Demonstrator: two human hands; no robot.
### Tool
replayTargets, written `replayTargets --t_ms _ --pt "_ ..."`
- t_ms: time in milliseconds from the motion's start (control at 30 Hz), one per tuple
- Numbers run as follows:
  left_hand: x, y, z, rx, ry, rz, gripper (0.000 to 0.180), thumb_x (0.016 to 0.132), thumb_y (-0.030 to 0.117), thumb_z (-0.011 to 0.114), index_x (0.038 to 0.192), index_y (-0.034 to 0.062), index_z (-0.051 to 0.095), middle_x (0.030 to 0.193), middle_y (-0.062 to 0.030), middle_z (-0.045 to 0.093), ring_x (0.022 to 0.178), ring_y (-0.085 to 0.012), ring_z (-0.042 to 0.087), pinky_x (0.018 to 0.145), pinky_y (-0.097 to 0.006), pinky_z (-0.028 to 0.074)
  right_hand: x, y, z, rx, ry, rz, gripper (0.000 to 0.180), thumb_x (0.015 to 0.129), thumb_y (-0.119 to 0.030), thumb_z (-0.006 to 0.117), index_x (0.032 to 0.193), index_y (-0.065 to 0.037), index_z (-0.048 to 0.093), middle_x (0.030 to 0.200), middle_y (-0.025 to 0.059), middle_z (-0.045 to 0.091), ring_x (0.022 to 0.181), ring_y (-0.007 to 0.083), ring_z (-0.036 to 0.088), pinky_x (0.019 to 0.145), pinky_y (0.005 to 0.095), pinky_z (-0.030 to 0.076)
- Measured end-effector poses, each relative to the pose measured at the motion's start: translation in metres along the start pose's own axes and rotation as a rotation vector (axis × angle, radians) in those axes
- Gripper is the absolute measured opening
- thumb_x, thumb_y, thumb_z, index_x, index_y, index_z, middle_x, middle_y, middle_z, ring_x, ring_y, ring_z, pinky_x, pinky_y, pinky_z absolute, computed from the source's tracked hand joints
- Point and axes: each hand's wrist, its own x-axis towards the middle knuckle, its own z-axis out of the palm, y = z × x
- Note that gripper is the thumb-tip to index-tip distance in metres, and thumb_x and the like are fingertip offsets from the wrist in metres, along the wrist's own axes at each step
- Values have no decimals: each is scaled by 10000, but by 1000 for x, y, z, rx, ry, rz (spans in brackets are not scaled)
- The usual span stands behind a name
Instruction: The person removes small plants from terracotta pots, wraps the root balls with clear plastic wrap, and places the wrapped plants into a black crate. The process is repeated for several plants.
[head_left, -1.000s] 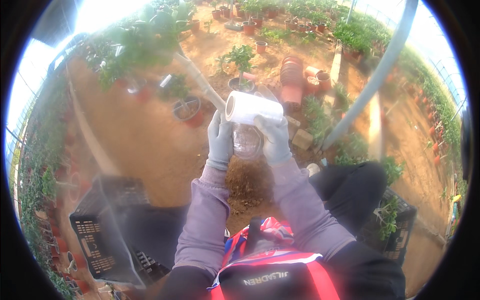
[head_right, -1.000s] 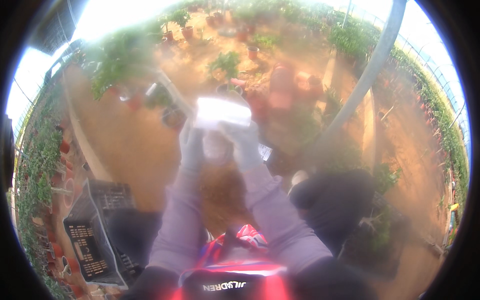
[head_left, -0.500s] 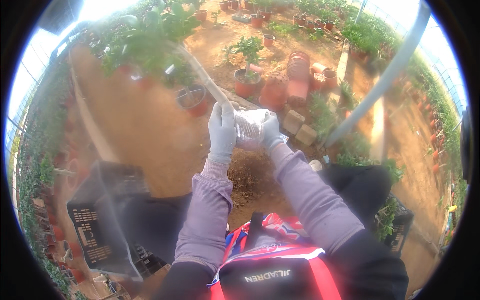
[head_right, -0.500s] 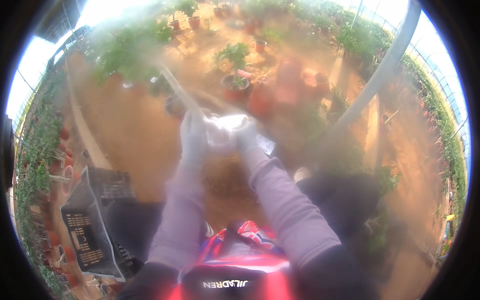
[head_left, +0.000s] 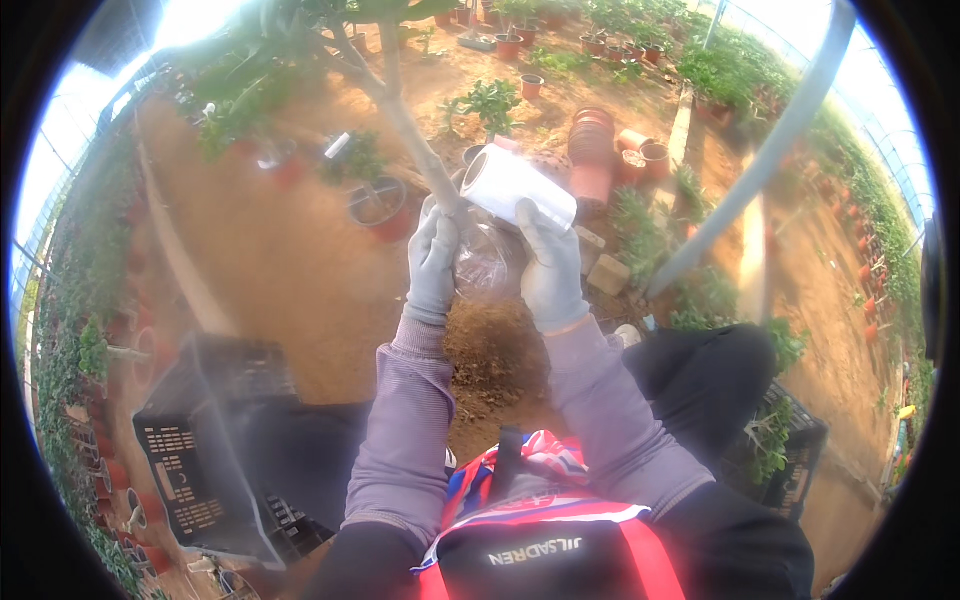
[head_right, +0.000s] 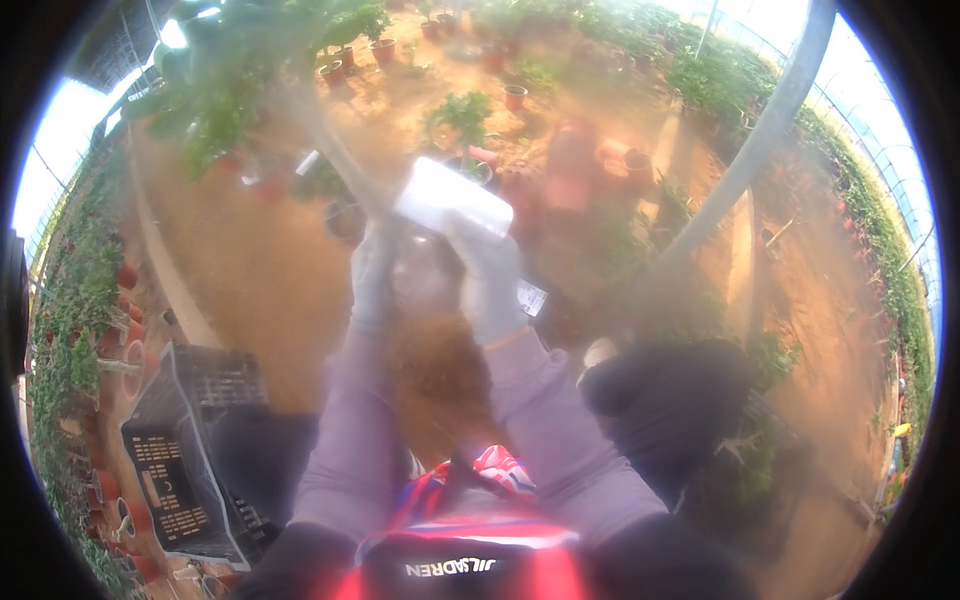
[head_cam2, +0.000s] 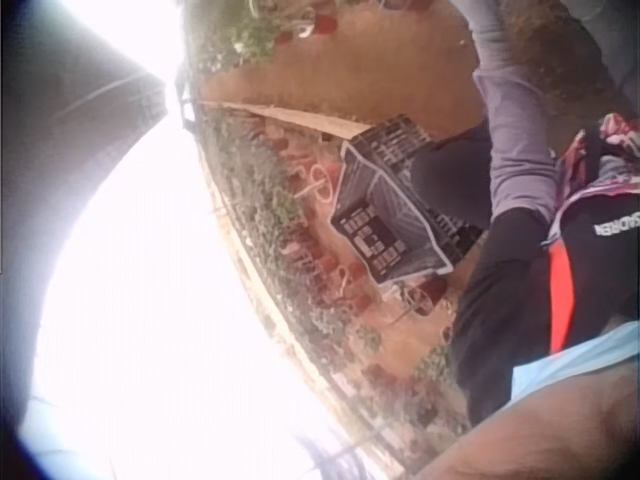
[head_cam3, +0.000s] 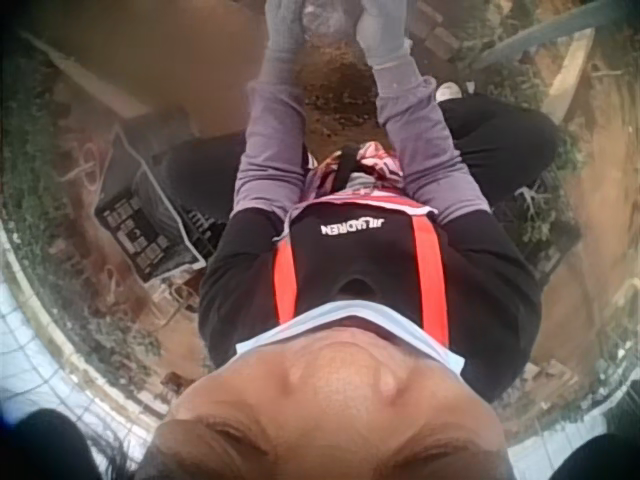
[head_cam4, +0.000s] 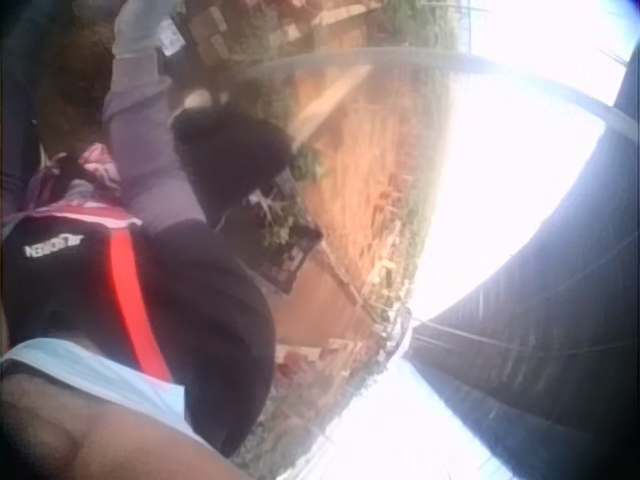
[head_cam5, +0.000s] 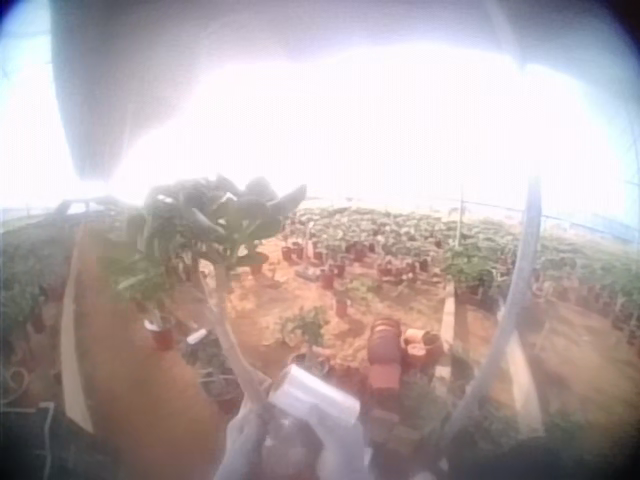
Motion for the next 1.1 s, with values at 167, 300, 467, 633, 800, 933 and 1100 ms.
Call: replayTargets --t_ms 167,300,467,633,800,933,1100 --pt "-7 -24 8 253 -61 144 345 1047 289 492 1160 -17 606 984 -5 594 847 -83 523 751 -238 440 -2 1 -8 121 -47 93 179 942 -89 631 1036 48 699 1035 49 675 918 115 627 775 261 510" --pt "-16 -17 28 339 67 129 338 1050 231 446 1128 -44 626 945 21 574 788 -21 465 675 -188 387 -1 -6 -18 257 -117 -2 163 904 -71 663 1012 44 707 962 48 690 845 102 632 732 251 512" --pt "-17 -18 33 233 140 222 283 1047 202 449 1105 -20 615 1016 -35 638 909 -90 587 799 -247 485 -6 -11 -26 -37 -319 85 170 832 -33 687 988 33 703 924 52 712 822 113 650 781 265 507" --pt "-13 -29 15 512 102 378 291 1051 213 448 1123 -23 603 1002 -51 648 911 -113 614 808 -260 502 4 -11 -19 36 -318 157 171 790 -8 760 945 54 724 820 52 703 683 97 631 618 222 510" --pt "-5 -5 7 187 161 197 324 1058 253 437 1075 -30 592 916 -99 668 818 -159 652 735 -289 542 -31 -23 -11 -160 -377 152 238 789 -27 751 1013 50 718 1016 82 699 922 149 654 825 278 521" --pt "-12 14 12 320 315 275 377 1060 289 412 1058 -50 575 909 -176 677 799 -217 677 718 -329 570 -78 -8 -26 -292 -285 329 199 774 -53 769 966 -13 735 1036 99 665 988 177 634 861 324 511" --pt "-36 2 24 -116 332 -116 439 1048 334 426 1076 -83 557 954 -247 674 866 -301 686 783 -391 580 -36 78 -87 -1132 -364 324 332 742 -139 774 1039 -6 710 1218 129 575 1052 217 614 884 341 506"
